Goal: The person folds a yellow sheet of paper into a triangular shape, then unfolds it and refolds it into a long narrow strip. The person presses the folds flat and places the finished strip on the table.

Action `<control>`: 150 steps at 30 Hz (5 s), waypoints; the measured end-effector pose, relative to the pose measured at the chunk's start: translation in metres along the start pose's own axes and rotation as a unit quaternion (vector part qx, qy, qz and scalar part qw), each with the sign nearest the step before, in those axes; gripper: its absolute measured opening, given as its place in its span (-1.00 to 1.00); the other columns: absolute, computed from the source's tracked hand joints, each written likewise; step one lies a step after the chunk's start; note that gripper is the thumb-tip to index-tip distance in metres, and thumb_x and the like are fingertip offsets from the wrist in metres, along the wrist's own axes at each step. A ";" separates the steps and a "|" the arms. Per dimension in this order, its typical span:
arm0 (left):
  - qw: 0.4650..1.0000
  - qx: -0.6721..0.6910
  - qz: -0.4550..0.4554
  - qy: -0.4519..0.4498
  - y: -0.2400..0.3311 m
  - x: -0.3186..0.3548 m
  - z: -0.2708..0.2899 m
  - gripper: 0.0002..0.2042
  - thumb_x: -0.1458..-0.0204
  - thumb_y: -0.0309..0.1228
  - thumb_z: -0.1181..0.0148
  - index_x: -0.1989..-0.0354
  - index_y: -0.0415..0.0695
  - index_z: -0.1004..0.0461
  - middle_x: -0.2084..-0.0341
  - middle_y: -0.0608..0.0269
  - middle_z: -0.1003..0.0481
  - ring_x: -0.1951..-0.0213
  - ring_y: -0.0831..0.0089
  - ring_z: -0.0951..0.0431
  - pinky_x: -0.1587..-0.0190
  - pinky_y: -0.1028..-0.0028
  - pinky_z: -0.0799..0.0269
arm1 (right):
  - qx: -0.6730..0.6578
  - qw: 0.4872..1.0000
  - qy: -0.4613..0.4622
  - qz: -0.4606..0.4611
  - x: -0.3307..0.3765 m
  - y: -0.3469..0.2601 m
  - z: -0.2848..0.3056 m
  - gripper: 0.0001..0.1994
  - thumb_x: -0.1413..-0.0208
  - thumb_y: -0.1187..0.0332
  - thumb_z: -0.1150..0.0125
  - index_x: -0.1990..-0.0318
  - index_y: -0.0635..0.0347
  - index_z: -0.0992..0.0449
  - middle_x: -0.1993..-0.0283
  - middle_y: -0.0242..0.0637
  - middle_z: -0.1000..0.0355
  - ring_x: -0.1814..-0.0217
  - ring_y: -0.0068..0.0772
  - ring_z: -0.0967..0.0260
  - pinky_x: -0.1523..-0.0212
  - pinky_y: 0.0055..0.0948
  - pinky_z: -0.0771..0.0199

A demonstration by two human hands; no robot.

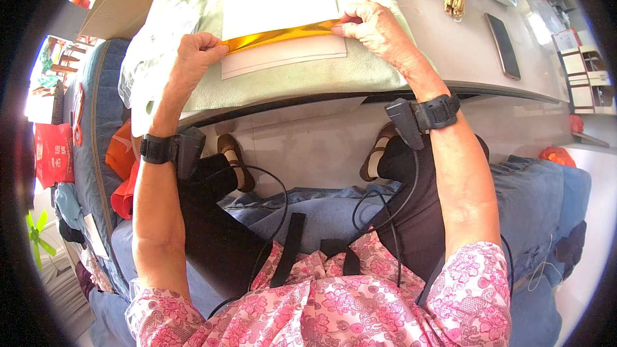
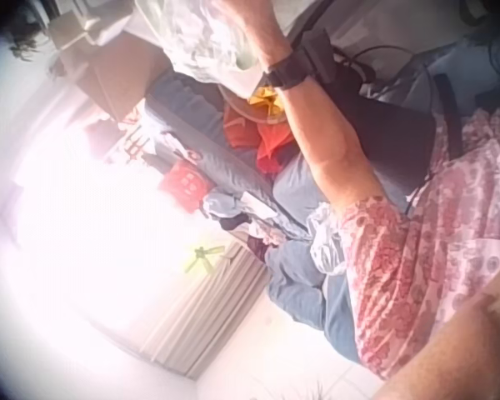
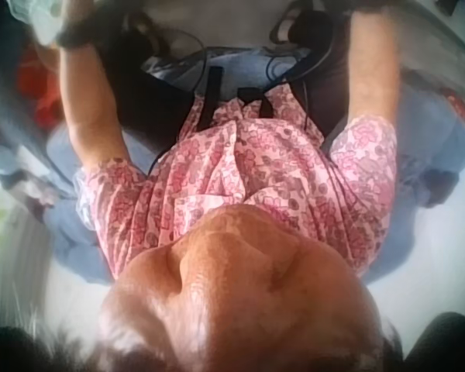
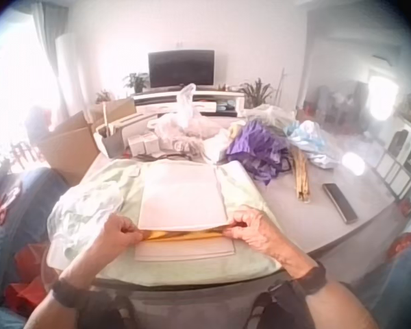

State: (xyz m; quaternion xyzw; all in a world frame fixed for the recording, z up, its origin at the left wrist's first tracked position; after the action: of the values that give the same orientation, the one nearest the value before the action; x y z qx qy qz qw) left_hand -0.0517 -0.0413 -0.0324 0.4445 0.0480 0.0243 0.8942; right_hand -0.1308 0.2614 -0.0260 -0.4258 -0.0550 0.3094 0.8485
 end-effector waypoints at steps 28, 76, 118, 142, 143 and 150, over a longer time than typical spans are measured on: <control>1.000 -0.023 -0.007 0.015 -0.003 -0.002 -0.002 -0.77 -0.02 -0.38 -0.30 0.57 -0.28 -0.53 0.71 0.45 -0.33 0.57 0.65 -0.22 0.52 0.50 -0.12 | 0.014 1.000 0.018 -0.009 -0.001 0.000 0.001 -0.79 -0.05 0.36 -0.33 0.42 0.30 -0.43 0.35 -0.41 -0.28 0.28 -0.54 -0.28 0.21 -0.49 -0.29; 0.997 -0.068 0.001 0.031 -0.007 -0.008 -0.004 -0.75 0.08 -0.35 -0.35 0.61 -0.31 -0.55 0.74 0.36 -0.37 0.61 0.64 -0.27 0.57 0.49 -0.16 | 0.095 0.993 0.069 -0.001 -0.007 0.011 -0.002 -0.67 0.05 0.24 -0.37 0.42 0.31 -0.38 0.38 -0.13 -0.44 0.35 -0.31 -0.38 0.29 -0.32 -0.39; 0.987 -0.125 0.052 0.083 -0.010 -0.010 -0.004 -0.75 0.20 -0.37 -0.44 0.62 -0.27 -0.49 0.69 0.21 -0.47 0.57 0.53 -0.42 0.52 0.48 -0.33 | 0.244 0.944 0.194 0.108 0.008 -0.036 -0.013 -0.90 0.10 0.46 -0.26 0.36 0.15 -0.52 0.21 -0.15 -0.43 0.08 -0.08 -0.29 0.00 -0.20 -0.35; 0.989 -0.098 0.044 0.106 -0.018 -0.010 -0.005 -0.76 0.20 -0.39 -0.43 0.62 -0.29 -0.51 0.69 0.19 -0.49 0.58 0.51 -0.44 0.52 0.48 -0.36 | 0.355 0.917 0.122 0.136 0.031 -0.066 -0.058 -0.56 -0.15 0.18 -0.16 0.02 0.44 -0.41 0.04 0.05 -0.28 0.02 -0.02 -0.26 -0.01 -0.14 -0.37; 0.989 -0.095 0.043 0.107 -0.018 -0.010 -0.005 -0.76 0.20 -0.39 -0.43 0.63 -0.29 -0.50 0.69 0.19 -0.49 0.57 0.51 -0.44 0.52 0.48 -0.36 | 0.365 0.913 0.121 0.136 0.032 -0.066 -0.060 -0.50 -0.16 0.12 -0.17 -0.03 0.45 -0.39 0.02 0.04 -0.27 0.01 -0.03 -0.24 -0.02 -0.14 -0.36; 0.989 -0.087 0.018 0.121 -0.023 -0.011 -0.004 -0.74 0.20 -0.37 -0.44 0.63 -0.30 -0.50 0.70 0.19 -0.48 0.59 0.50 -0.43 0.54 0.47 -0.35 | 0.392 0.903 0.106 0.138 0.031 -0.067 -0.069 -0.33 -0.15 0.00 -0.18 -0.09 0.57 -0.34 -0.07 0.10 -0.24 -0.12 0.05 -0.19 -0.19 -0.16 -0.27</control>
State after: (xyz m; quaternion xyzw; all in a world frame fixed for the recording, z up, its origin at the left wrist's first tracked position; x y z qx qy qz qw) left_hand -0.0634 -0.0530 -0.0530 0.3598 0.1461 0.0978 0.9163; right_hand -0.0495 0.2022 -0.0243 -0.0919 0.2203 0.3731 0.8966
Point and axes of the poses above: each hand's wrist, its own x-axis away from the middle knuckle, its own z-axis out of the back of the hand, y = z × x, the point moved 5 cm from there along -x, towards the middle knuckle
